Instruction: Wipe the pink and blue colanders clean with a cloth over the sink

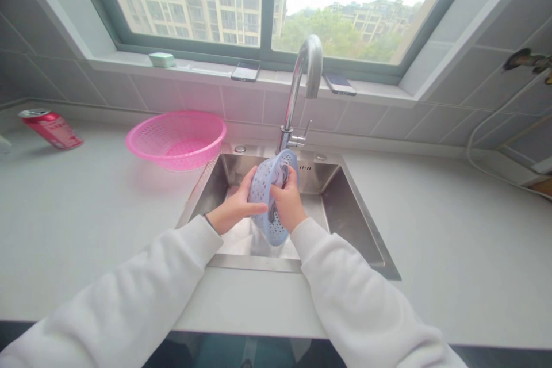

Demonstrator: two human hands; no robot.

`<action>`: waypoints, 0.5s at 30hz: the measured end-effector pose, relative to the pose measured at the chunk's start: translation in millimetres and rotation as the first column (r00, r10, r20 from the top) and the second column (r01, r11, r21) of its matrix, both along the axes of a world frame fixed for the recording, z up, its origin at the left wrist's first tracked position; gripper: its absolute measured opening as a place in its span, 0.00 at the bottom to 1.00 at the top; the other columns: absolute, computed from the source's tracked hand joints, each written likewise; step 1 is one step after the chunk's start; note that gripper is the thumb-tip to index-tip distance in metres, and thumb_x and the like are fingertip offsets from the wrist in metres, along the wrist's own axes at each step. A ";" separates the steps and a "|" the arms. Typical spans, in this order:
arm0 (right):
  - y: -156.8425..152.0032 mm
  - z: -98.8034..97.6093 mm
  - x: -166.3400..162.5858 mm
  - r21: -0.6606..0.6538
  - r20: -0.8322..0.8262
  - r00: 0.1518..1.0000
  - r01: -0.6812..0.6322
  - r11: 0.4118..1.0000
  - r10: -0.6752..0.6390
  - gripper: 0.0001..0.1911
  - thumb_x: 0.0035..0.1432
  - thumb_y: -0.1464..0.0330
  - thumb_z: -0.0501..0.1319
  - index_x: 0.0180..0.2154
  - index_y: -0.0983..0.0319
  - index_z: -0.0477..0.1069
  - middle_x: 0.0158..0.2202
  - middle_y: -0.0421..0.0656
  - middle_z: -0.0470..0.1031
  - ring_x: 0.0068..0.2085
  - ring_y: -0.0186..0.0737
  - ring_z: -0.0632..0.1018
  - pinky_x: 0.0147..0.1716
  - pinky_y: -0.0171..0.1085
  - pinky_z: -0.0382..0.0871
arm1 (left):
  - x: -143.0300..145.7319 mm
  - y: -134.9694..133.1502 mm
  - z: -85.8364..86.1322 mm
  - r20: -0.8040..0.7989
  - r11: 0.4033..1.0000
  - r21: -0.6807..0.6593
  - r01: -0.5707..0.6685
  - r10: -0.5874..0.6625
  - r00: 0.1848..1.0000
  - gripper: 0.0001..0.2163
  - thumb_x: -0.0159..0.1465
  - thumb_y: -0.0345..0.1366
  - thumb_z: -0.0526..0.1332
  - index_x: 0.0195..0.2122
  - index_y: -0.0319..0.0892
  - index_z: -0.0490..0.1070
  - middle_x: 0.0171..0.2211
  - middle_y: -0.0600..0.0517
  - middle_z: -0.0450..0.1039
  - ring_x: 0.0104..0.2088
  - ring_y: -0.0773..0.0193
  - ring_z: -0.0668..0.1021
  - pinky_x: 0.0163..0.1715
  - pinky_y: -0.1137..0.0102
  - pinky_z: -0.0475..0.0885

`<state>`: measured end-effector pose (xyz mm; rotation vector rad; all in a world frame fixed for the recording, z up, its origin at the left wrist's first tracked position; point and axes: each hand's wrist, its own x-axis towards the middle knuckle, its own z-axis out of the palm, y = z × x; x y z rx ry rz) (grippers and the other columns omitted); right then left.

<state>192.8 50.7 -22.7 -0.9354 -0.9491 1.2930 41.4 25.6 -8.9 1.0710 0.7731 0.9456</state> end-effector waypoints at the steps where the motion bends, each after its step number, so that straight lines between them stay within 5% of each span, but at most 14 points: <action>1: -0.8 1.4 -0.5 -0.008 0.027 0.999 -0.037 0.999 0.038 0.40 0.43 0.69 0.71 0.55 0.49 0.57 0.48 0.38 0.75 0.47 0.43 0.80 0.53 0.49 0.75 | 0.3 -1.7 2.3 0.007 1.000 -0.018 0.001 -0.001 1.000 0.67 0.47 0.38 0.80 0.75 0.53 0.29 0.73 0.37 0.52 0.70 0.39 0.63 0.68 0.43 0.59; 7: -5.5 9.5 -2.2 -0.049 0.336 0.891 -0.308 0.950 0.306 0.34 0.43 0.70 0.71 0.54 0.55 0.67 0.52 0.43 0.78 0.52 0.47 0.79 0.58 0.49 0.72 | -0.7 -5.5 11.7 0.045 0.987 -0.064 -0.147 0.150 0.988 0.63 0.48 0.37 0.78 0.75 0.50 0.33 0.72 0.36 0.55 0.69 0.40 0.66 0.66 0.45 0.64; 11: -11.9 11.2 -2.5 -0.146 0.492 0.762 -0.404 0.903 0.420 0.25 0.44 0.74 0.68 0.47 0.57 0.73 0.43 0.41 0.80 0.46 0.47 0.80 0.49 0.46 0.75 | -5.0 0.3 9.5 0.037 0.968 -0.088 -0.235 0.239 0.970 0.57 0.53 0.39 0.75 0.75 0.47 0.36 0.70 0.35 0.58 0.66 0.41 0.69 0.65 0.46 0.66; 15: -14.8 14.7 0.7 -0.200 0.207 0.895 -0.357 0.913 0.395 0.28 0.41 0.76 0.65 0.47 0.55 0.71 0.38 0.37 0.79 0.38 0.42 0.80 0.40 0.41 0.75 | -12.6 8.7 3.3 -0.048 0.991 0.073 -0.114 0.118 0.992 0.49 0.53 0.40 0.73 0.72 0.43 0.50 0.70 0.36 0.59 0.67 0.41 0.68 0.68 0.47 0.61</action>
